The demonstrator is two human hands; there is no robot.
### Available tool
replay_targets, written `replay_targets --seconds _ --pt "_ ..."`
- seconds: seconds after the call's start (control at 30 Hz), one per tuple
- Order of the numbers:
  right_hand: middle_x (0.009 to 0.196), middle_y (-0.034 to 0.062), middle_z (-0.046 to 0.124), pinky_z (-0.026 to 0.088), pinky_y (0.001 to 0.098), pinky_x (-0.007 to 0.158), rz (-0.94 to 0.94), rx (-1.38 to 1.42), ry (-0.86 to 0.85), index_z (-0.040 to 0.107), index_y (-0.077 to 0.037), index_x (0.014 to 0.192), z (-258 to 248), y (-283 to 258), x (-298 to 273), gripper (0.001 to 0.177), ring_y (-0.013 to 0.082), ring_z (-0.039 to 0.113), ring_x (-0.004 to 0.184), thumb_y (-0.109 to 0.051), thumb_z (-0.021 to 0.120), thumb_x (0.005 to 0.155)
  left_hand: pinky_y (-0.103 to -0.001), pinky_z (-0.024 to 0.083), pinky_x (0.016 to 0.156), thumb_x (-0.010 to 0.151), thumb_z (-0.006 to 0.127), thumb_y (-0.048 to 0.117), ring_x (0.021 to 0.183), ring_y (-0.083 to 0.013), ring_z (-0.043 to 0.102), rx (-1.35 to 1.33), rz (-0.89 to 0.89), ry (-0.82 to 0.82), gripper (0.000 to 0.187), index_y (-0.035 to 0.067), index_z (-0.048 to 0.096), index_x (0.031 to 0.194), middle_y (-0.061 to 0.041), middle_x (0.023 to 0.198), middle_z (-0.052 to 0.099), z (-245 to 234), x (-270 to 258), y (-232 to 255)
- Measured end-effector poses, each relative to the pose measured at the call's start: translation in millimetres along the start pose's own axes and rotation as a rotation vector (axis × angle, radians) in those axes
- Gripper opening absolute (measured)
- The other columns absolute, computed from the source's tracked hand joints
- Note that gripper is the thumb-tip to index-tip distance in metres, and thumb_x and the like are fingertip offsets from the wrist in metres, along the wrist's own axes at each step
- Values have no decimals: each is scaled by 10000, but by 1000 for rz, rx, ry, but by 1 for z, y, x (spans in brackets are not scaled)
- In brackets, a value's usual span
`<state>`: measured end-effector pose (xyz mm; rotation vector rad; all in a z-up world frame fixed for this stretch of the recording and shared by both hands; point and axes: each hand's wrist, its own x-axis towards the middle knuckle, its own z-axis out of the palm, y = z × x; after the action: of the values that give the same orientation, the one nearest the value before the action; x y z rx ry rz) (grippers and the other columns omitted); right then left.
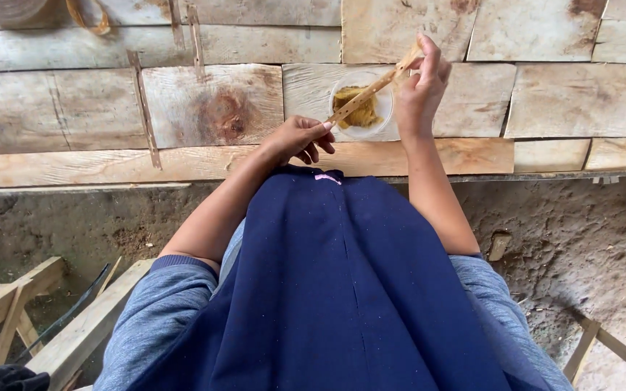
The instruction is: The person repeatedly applies a brown paste from a small bowl onto a perforated wooden strip using their fingers, then presses the strip onto a wooden surface. The person repeats this process multiple times across the surface.
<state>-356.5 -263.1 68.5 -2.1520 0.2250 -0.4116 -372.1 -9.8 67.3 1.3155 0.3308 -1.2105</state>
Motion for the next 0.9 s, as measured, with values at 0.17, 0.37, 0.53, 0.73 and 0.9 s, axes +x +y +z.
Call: replay_targets --seconds 0.17,0.37,0.53,0.73,0.9 --pt "986 -16 643 373 486 1067 -87 -693 36 581 -236 1378 -17 22 3 843 276 493 1027 297 608 726 -203 433 385 992 661 299 447 -115 619 -39 22 13 312 41 769 854 -113 770 785 10 -14 12" --pt "1655 212 222 346 475 1250 481 -679 -102 195 -105 1589 -17 68 12 902 376 258 1513 71 731 884 -208 346 355 895 646 192 386 -115 547 6 49 99 240 32 739 743 -160 706 764 21 1 19" --pt "1212 165 530 589 343 1004 -303 -293 -18 528 -11 1241 -30 -30 -19 553 297 506 1156 273 478 769 -208 344 357 940 650 173 374 -113 503 3 14 145 265 23 735 739 -151 662 746 26 -3 25" --pt "1642 159 377 82 623 1250 -494 -522 -694 442 -25 1554 19 7 -84 706 306 240 1552 46 556 861 -215 340 366 889 624 199 363 -108 447 75 14 214 282 17 728 699 -158 629 728 26 6 22" --pt "1706 115 186 -54 662 1219 -333 -711 -873 262 -89 1627 22 -2 -83 712 263 67 1583 23 484 960 -208 323 313 774 674 50 324 -105 427 -75 51 245 140 3 711 648 -161 556 683 26 -3 34"
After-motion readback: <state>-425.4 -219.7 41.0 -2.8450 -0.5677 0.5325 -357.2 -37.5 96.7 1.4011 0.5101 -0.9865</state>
